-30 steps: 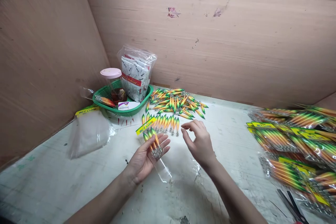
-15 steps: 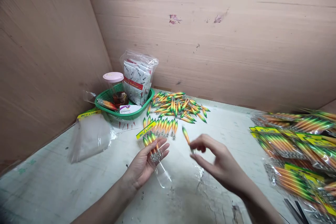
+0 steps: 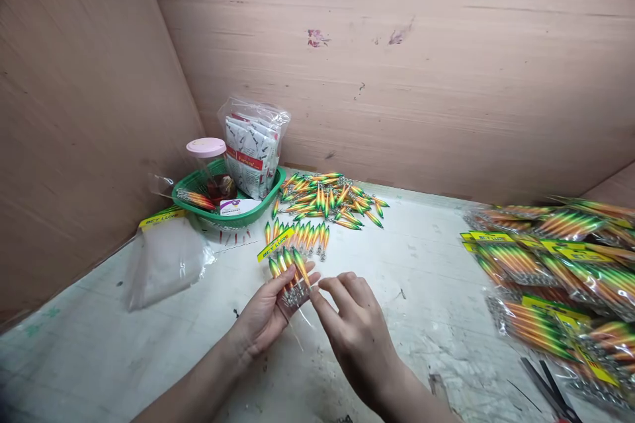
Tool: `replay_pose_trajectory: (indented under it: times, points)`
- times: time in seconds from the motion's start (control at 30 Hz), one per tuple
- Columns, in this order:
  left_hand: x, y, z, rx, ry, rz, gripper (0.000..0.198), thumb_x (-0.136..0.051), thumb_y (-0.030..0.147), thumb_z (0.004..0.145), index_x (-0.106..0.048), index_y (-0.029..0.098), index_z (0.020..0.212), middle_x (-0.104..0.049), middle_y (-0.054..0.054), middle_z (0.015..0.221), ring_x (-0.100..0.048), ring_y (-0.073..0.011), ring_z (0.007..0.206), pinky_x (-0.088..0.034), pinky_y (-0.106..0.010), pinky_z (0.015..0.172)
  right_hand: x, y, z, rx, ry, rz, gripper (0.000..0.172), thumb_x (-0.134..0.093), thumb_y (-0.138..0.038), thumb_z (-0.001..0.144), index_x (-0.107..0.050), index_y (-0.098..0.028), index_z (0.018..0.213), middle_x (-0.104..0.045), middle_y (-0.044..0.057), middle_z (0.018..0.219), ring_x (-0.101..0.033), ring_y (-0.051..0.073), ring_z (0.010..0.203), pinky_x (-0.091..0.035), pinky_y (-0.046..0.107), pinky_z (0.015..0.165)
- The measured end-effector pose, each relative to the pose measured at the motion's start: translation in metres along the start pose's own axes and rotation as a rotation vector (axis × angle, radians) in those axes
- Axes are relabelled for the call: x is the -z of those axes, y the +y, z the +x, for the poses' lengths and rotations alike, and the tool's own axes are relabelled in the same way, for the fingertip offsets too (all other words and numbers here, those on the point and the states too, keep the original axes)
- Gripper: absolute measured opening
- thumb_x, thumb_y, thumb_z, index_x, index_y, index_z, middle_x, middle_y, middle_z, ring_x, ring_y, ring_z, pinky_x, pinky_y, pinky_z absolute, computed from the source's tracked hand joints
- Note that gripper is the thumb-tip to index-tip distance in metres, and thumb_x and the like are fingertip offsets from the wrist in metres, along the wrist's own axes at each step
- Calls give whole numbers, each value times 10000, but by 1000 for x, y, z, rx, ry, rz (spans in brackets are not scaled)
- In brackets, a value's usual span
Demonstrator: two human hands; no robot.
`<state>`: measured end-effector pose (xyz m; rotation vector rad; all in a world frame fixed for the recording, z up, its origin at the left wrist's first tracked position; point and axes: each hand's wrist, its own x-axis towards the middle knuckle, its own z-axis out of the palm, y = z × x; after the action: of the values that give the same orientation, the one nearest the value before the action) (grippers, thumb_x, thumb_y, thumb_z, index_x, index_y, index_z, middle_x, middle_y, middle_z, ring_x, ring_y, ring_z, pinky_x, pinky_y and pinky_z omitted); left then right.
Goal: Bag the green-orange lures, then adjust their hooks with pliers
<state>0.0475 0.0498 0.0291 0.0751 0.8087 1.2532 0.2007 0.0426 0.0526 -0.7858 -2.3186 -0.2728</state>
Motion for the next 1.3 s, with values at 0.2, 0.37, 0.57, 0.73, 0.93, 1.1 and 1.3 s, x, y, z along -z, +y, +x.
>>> replay_pose_trajectory:
  times: [0.2,0.37,0.57,0.73,0.93,1.1,1.3]
  points:
    - [-1,0,-1,-23,2,7,151,-601,137,867,-688,67,968,-725,-160,1044,-708,-254,918,-601,-364,797,-5,18,11,-215,14,262,139,-539,-204,913,-577,-197,779,-568,15,682,-498,155,654,-425,283,588]
    - [-1,4,1,-39,74,-46,118,-597,121,863,-678,65,927,-734,-151,1010,-721,-236,856,-613,-349,752,-38,78,25,-419,-102,369,133,-509,-289,924,-573,-183,876,-584,16,772,-549,126,637,-489,276,586]
    - [-1,7,2,-43,100,-73,102,-577,96,869,-662,62,914,-741,-145,952,-728,-226,806,-618,-335,700,-96,96,11,-416,-282,274,211,-596,-351,908,-612,-141,928,-628,9,882,-612,125,742,-521,297,662]
    - [-3,8,0,-38,105,-70,102,-587,94,861,-674,70,908,-741,-135,948,-726,-225,815,-617,-331,707,-80,98,-10,-450,-291,227,167,-599,-299,896,-600,-144,958,-617,-2,837,-604,125,717,-511,286,644]
    - [-2,3,-1,-22,102,-29,113,-617,108,840,-688,72,920,-724,-158,1037,-721,-236,849,-616,-341,724,-48,104,-22,-439,-248,193,89,-541,-148,787,-606,-176,841,-624,56,792,-598,208,769,-503,343,647]
    - [-2,5,0,-23,130,-14,98,-614,110,839,-696,74,880,-723,-158,1038,-718,-241,855,-614,-347,733,31,83,-15,-374,-232,341,68,-557,-239,880,-589,-233,940,-620,29,824,-593,178,746,-518,310,650]
    - [-2,3,0,-8,105,-12,113,-606,95,841,-701,68,895,-731,-141,1011,-715,-231,846,-618,-334,709,81,45,-5,-137,-558,669,197,-620,-145,866,-575,-266,1016,-641,1,880,-603,151,827,-526,276,744]
